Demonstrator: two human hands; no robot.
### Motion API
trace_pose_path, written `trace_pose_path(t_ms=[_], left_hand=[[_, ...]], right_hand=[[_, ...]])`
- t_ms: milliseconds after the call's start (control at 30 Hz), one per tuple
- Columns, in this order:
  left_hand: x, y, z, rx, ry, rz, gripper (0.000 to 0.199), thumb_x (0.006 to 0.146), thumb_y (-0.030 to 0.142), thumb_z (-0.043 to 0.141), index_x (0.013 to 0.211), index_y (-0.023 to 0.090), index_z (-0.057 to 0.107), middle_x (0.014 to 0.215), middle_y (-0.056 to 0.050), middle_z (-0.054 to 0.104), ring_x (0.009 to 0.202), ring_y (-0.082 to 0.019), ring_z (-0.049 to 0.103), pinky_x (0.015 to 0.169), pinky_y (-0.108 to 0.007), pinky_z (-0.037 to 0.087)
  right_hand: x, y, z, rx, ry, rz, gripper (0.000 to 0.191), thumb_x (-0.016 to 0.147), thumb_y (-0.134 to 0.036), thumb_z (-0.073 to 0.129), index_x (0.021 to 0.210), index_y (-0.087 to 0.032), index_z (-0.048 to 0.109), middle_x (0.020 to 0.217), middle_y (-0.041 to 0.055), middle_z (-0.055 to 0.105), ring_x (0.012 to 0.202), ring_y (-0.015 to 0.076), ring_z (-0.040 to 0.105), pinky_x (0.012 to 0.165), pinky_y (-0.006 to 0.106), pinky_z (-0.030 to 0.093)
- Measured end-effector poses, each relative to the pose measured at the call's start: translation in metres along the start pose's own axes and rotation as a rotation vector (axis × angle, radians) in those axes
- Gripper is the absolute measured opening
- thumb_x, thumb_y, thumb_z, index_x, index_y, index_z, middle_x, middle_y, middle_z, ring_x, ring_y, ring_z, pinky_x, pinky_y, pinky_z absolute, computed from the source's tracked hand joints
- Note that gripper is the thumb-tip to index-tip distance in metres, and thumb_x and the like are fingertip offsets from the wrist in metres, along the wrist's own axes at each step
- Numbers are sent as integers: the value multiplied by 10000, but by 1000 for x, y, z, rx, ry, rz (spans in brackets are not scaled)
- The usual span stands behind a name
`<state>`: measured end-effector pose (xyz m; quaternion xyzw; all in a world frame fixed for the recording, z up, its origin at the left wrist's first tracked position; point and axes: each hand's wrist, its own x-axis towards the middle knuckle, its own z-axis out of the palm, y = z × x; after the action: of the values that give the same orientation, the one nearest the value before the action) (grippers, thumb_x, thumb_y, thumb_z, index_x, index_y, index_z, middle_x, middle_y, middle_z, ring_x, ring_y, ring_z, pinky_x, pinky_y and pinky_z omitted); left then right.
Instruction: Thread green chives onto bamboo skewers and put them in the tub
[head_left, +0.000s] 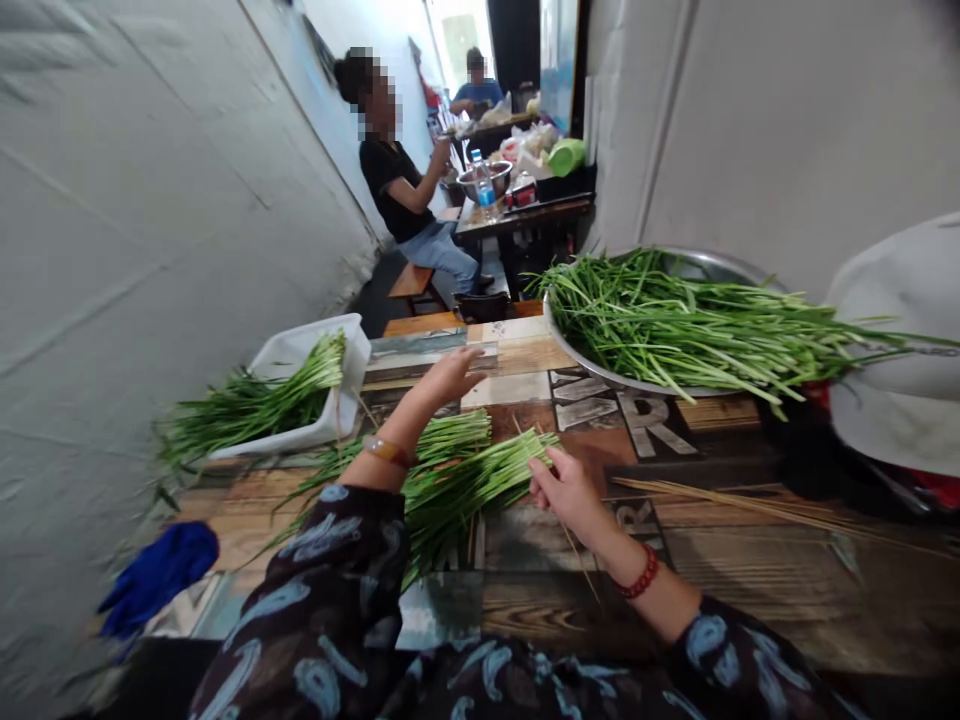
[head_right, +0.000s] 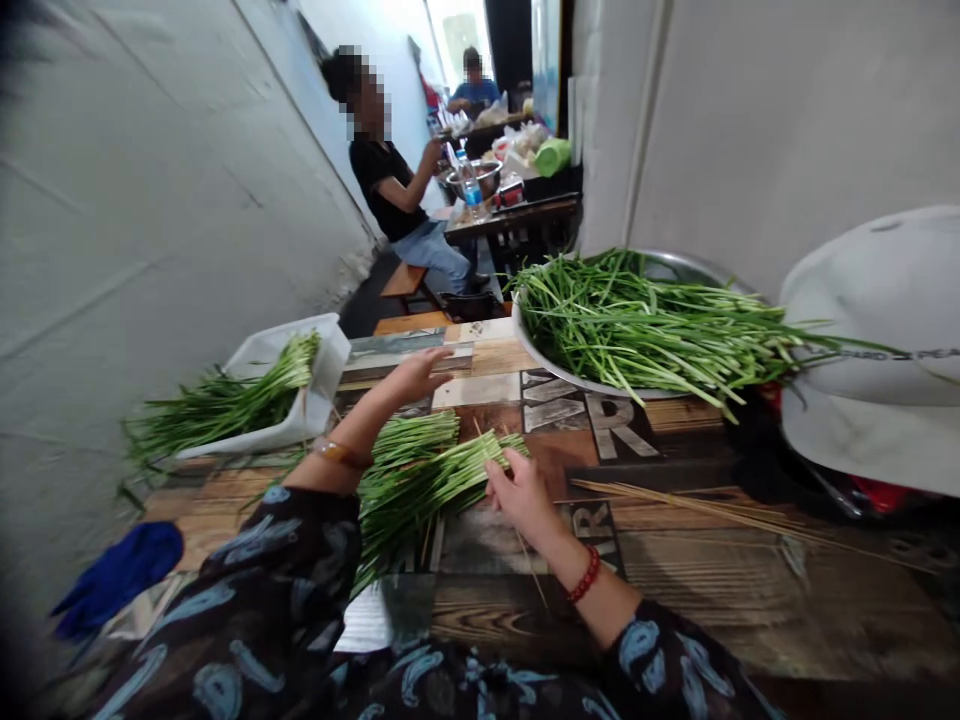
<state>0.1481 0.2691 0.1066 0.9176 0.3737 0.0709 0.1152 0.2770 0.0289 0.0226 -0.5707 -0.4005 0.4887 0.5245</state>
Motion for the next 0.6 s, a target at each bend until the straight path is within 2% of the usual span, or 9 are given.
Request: trace_pose_path(t_ms=[100, 200, 300, 367, 500, 600], left_hand=[[-55, -32, 14, 25, -16, -64, 394, 834, 312, 612, 1187, 142, 640, 1199, -147, 653, 1116, -256, 613, 989, -368, 468], [-94, -35, 26, 41, 23, -84, 349, 919, 347, 496, 1138, 125, 654, 1172, -161, 645, 1109, -247, 600, 1002, -374, 451], [-118, -21, 35, 110, 65, -112, 336, 960, 360, 430, 1089, 147, 657, 1088, -140, 648, 1041, -234, 594, 964, -375, 452], [-129, -7, 40, 177, 70, -129, 313, 964, 361, 427, 1042, 167, 659, 1032, -122, 643, 984, -230, 590, 915, -371, 456], [-144, 20, 48, 208, 52, -122, 308, 971, 364, 415, 1011, 169, 649, 1008, -115, 622, 959, -237, 579, 862, -360, 446], [-149, 38, 54, 200, 45, -113, 291, 969, 346, 416, 1009, 167, 642, 1014, -118, 620, 966, -255, 575, 833, -367, 445]], right_hand=[[-2, 1, 1, -114, 32, -52, 325, 882, -501, 473, 716, -222, 468, 537, -41, 559, 390, 94, 486, 426, 217, 356], [-3, -1, -3, -350, 121, -166, 333, 893, -478, 469, 680, -222, 484, 535, -24, 553, 455, 116, 512, 492, 240, 376], [-3, -3, -10, -606, 204, -352, 338, 882, -458, 514, 645, -218, 529, 637, 28, 597, 637, 167, 574, 622, 280, 428], [-2, -3, -14, -667, 232, -454, 300, 873, -436, 544, 680, -211, 592, 780, 70, 645, 782, 204, 603, 747, 326, 462], [-5, 2, -14, -532, 276, -508, 235, 862, -395, 550, 807, -202, 672, 997, 114, 671, 950, 236, 624, 896, 387, 478], [-14, 6, -16, -452, 282, -456, 220, 862, -380, 539, 818, -205, 663, 951, 99, 680, 919, 225, 636, 868, 368, 497]])
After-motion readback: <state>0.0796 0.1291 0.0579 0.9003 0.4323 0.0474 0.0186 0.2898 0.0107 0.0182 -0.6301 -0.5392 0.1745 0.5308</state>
